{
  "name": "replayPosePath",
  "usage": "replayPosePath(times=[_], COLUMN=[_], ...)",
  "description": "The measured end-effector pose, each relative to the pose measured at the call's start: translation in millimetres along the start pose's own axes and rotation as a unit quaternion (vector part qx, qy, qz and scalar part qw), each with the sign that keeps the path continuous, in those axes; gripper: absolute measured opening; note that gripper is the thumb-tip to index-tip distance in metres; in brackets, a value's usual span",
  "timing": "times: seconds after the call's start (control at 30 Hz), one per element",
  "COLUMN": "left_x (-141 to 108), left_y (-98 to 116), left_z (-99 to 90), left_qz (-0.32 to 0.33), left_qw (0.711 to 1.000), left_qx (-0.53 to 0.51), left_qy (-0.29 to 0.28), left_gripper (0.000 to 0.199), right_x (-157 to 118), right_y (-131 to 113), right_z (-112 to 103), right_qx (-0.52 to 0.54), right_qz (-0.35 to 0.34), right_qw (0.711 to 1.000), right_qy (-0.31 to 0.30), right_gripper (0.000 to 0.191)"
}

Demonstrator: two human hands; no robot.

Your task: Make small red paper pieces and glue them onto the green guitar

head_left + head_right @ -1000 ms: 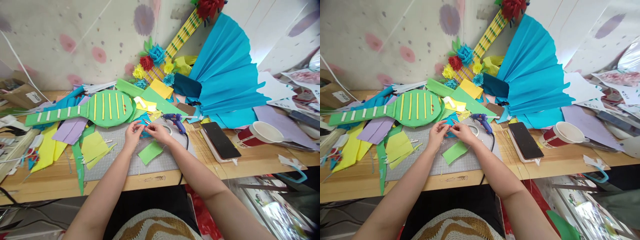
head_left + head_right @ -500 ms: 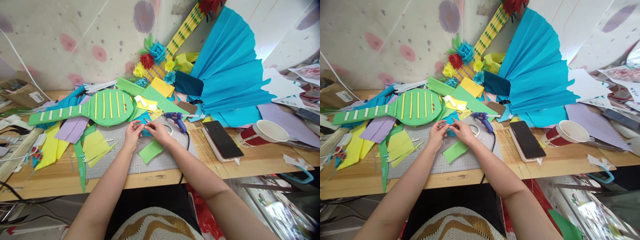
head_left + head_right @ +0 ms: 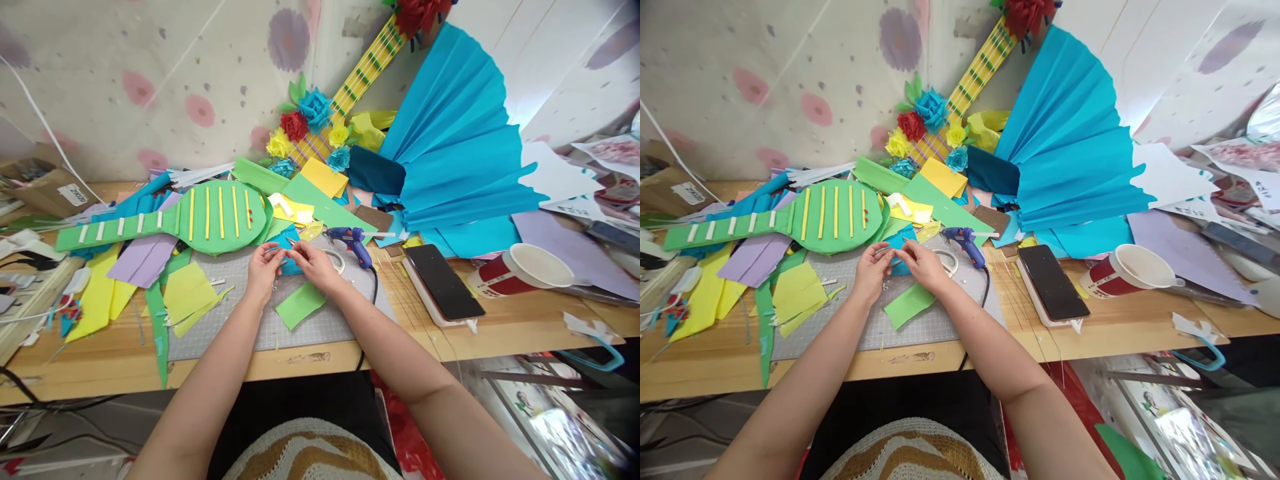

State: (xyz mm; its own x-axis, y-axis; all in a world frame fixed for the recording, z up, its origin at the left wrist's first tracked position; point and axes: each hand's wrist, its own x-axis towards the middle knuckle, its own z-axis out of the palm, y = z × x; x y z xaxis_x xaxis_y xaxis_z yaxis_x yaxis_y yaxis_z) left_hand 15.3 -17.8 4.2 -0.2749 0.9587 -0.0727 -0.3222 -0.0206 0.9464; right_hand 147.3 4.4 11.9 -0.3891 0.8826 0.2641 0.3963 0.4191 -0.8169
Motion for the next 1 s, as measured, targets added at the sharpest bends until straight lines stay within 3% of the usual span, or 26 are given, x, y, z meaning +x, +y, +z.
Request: replayPosePath(times=[0.27,0.57,0.7,0.87,1.0], left_x=[0.6,4.3,3.3,3.1,2.4], left_y=[-2.8,-1.9,-1.9,-2.9,-6.0], left_z=[1.3,-1.6,-1.7,-1.7,-1.4], left_qz=[-0.007,0.029,0.038,0.056,0.046], left_qw=[1.000,0.999,0.999,0.998,0.998], left_qx=[0.002,-0.011,-0.016,-0.006,-0.010], left_qy=[-0.003,0.021,0.001,-0.006,-0.029], left_gripper=[0.048,0.045,0.042,0.040,0.040], right_x=[-1.6,1.0,1.5,0.5,2.1], right_y=[-2.7,2.9,7.1,12.6,14.3], right_z=[2.3,-4.1,-3.3,0.6,0.3], right_qx=[-0.152,-0.205,-0.171,-0.057,-0.059], right_qz=[-0.035,0.028,0.038,0.017,0.054], right_qw=[0.988,0.978,0.984,0.997,0.992], right_qy=[0.006,0.025,0.032,0.047,0.095], right_gripper=[0.017,0.023,0.030,0.012,0.018])
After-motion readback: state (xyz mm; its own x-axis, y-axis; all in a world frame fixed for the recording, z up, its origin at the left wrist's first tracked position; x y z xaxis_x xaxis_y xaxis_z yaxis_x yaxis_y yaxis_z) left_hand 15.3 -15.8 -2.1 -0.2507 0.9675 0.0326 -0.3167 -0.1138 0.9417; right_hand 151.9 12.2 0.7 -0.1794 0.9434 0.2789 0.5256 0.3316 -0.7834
